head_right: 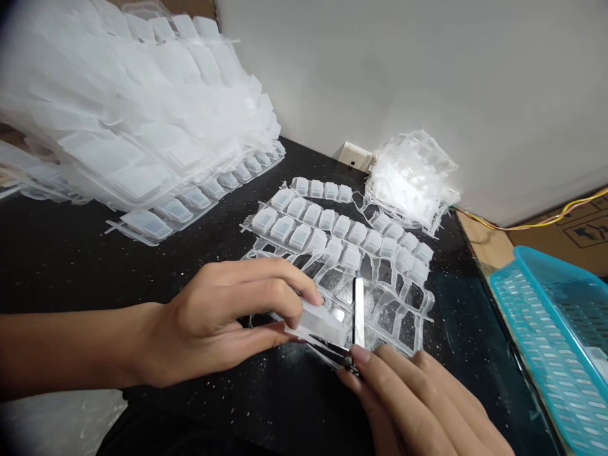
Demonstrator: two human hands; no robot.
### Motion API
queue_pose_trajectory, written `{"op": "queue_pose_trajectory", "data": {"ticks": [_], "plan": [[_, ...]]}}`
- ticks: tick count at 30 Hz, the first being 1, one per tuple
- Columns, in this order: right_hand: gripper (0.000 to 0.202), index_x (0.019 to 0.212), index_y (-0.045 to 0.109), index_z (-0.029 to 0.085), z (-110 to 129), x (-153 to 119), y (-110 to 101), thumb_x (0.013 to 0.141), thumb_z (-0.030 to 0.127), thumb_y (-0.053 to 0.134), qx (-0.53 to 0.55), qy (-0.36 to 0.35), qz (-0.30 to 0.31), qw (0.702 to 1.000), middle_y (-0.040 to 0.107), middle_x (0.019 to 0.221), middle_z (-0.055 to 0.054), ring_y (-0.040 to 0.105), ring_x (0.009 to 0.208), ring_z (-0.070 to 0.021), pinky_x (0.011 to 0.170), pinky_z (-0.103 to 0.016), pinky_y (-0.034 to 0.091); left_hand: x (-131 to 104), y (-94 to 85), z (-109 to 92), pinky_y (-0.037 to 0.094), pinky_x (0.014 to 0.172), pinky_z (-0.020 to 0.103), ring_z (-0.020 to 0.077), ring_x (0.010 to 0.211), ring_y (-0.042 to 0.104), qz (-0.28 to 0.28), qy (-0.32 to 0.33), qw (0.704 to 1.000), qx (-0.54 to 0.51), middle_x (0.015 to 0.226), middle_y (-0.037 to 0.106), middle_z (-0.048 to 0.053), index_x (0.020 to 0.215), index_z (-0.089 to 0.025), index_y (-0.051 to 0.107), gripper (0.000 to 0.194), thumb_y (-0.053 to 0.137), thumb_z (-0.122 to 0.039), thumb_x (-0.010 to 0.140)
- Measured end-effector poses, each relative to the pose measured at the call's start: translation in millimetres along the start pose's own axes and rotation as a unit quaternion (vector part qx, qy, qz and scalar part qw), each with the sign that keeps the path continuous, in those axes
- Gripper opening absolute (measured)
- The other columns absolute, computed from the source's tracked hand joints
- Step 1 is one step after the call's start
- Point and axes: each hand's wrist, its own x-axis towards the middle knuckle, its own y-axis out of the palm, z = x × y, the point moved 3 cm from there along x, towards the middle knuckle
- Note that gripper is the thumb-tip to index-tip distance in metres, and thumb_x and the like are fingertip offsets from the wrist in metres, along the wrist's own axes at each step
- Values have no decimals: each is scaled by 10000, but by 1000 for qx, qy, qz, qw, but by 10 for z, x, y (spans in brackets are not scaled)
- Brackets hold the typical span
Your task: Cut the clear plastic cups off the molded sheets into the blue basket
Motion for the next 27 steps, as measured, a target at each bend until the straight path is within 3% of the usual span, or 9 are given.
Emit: {"op": "queue_pose_trajectory", "data": {"ticks": [4, 8, 12, 21, 27], "plan": [[639, 1467, 532, 340, -2, -74, 2, 876, 231, 749, 11, -52, 44, 998, 800, 971, 0, 758, 654, -177, 692, -286, 628, -7, 1, -3, 545, 799, 239, 130, 909, 664, 2, 6, 1000, -8, 1050, 713, 92, 900, -139, 600, 111, 612, -30, 915], [691, 1491, 499, 337, 21, -53, 5, 865, 203, 757, -18, -63, 30, 997, 803, 921, 21, 750, 621, -160, 707, -260, 621, -10, 4, -10, 549, 806, 239, 131, 909, 670, 4, 11, 1000, -2, 1042, 719, 94, 894, -131, 597, 105, 636, -34, 907], [687, 1509, 480, 306, 38, -17, 4, 880, 199, 734, -20, -85, 55, 995, 805, 947, 7, 756, 639, -160, 695, -242, 618, -2, 7, -14, 550, 810, 245, 136, 901, 671, 3, 16, 1000, 6, 1014, 723, 96, 896, -123, 598, 85, 666, -73, 906], [695, 1507, 478, 340, 89, 60, 0, 878, 187, 730, 5, -55, 55, 997, 802, 957, 29, 764, 648, -169, 689, -251, 630, -1, 13, -14, 549, 813, 249, 147, 896, 676, -3, 23, 999, 23, 980, 721, 108, 898, -93, 603, 92, 686, -57, 883], [680, 1493, 507, 312, 152, 102, 6, 869, 213, 758, -6, -59, 23, 998, 806, 921, 22, 767, 668, -162, 727, -248, 617, -11, 14, -12, 551, 814, 252, 154, 905, 681, 1, 26, 999, 30, 976, 716, 103, 892, -109, 590, 105, 687, -69, 886]]}}
